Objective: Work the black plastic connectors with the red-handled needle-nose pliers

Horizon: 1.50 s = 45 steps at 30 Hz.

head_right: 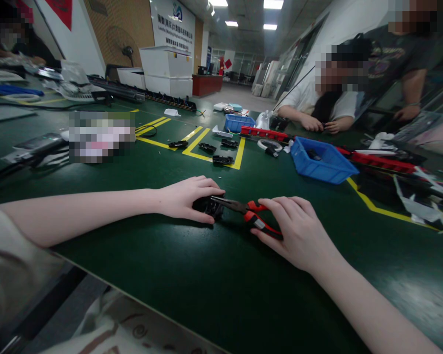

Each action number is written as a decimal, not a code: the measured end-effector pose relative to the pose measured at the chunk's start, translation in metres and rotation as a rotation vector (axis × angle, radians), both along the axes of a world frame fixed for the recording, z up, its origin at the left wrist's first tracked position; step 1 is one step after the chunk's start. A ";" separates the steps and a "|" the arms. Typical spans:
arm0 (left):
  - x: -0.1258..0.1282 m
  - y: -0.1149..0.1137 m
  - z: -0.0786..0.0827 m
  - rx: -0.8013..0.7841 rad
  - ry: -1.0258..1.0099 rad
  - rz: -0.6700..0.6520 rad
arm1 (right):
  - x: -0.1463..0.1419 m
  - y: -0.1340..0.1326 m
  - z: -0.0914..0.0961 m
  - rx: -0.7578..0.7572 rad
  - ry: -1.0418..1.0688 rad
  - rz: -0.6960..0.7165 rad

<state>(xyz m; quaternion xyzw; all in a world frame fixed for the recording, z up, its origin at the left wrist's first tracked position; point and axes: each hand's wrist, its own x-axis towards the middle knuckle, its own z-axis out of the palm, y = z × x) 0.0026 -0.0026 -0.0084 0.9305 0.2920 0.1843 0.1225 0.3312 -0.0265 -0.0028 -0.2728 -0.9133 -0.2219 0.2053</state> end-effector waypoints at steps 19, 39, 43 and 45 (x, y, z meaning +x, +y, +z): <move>-0.002 0.004 -0.002 -0.141 -0.172 -0.045 | 0.005 -0.001 0.011 0.127 -0.009 -0.009; -0.004 -0.008 0.007 -0.272 -0.161 -0.288 | 0.004 -0.034 0.040 0.023 -0.036 0.050; -0.004 -0.010 0.009 -0.265 -0.164 -0.299 | 0.005 -0.037 0.044 0.052 -0.086 0.064; -0.004 -0.011 0.009 -0.267 -0.171 -0.307 | 0.004 -0.039 0.046 0.068 -0.112 0.065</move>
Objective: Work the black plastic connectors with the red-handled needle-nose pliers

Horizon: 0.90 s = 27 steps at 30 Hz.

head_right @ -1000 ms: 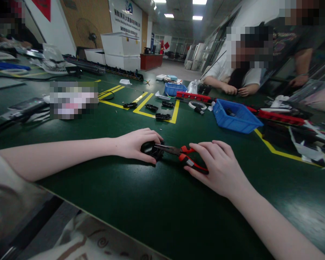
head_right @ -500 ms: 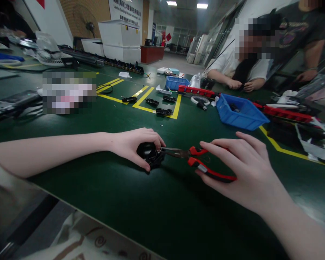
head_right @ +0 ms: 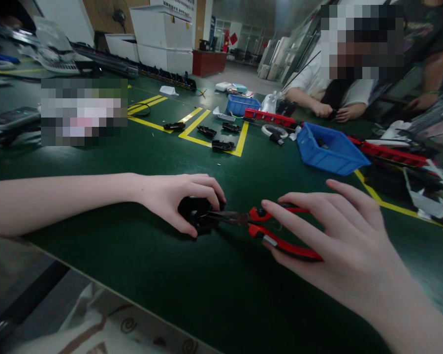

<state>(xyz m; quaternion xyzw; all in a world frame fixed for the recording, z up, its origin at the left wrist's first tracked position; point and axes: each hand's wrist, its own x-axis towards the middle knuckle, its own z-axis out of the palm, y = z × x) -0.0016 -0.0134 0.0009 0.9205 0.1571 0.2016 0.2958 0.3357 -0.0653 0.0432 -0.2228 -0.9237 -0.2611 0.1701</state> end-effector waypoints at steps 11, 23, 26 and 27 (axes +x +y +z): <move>0.001 0.001 0.001 -0.001 0.006 -0.017 | -0.012 0.007 0.007 -0.061 -0.026 0.013; 0.002 0.002 0.000 -0.008 0.007 -0.009 | -0.007 0.016 0.006 -0.153 0.009 0.035; 0.004 0.001 -0.001 -0.009 -0.006 -0.008 | -0.004 0.014 0.005 -0.131 -0.002 0.017; 0.004 0.001 -0.001 -0.014 -0.012 -0.001 | -0.003 0.014 0.004 -0.129 -0.002 0.014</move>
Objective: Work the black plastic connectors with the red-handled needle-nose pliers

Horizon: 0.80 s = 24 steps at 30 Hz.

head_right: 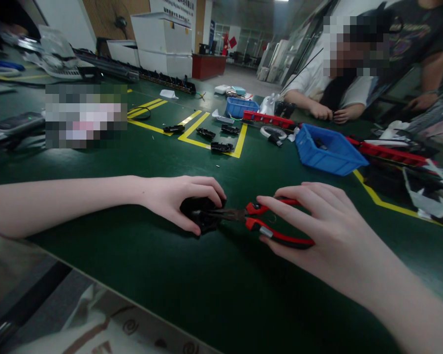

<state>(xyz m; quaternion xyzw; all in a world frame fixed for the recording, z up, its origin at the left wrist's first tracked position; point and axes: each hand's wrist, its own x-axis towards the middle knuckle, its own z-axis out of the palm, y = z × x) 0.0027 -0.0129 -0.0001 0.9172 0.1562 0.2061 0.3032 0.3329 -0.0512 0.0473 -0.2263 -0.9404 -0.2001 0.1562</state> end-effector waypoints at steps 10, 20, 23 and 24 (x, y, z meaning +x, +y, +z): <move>-0.002 -0.003 0.002 0.017 -0.017 0.023 | 0.003 -0.002 -0.001 -0.007 0.020 -0.009; -0.011 0.000 0.019 0.272 0.246 0.008 | 0.009 0.002 -0.009 -0.020 0.033 -0.012; -0.010 -0.001 0.023 0.280 0.288 0.006 | 0.009 0.001 -0.009 -0.018 0.024 -0.007; -0.009 -0.002 0.023 0.281 0.290 0.001 | 0.008 0.001 -0.009 -0.020 0.022 -0.010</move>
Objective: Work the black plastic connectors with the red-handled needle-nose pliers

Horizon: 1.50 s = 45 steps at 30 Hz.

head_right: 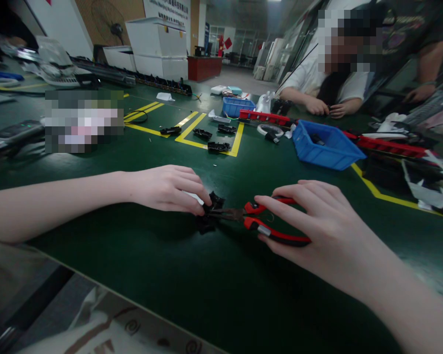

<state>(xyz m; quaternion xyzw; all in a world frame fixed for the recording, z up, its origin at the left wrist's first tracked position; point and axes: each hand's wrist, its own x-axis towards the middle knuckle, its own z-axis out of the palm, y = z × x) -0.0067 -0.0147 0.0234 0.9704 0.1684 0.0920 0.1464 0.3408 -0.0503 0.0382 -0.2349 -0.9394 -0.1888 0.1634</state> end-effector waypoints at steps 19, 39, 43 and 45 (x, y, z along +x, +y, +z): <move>0.001 0.005 -0.016 -0.075 -0.322 0.066 | 0.001 -0.002 0.005 0.095 0.028 -0.050; 0.005 -0.003 -0.004 0.170 0.005 0.086 | -0.002 -0.002 0.002 0.140 0.015 -0.058; 0.006 -0.004 -0.006 0.184 -0.008 0.061 | -0.006 -0.003 -0.001 0.142 0.010 -0.046; 0.007 -0.004 -0.007 0.190 -0.004 0.046 | -0.007 -0.003 -0.002 0.145 0.005 -0.044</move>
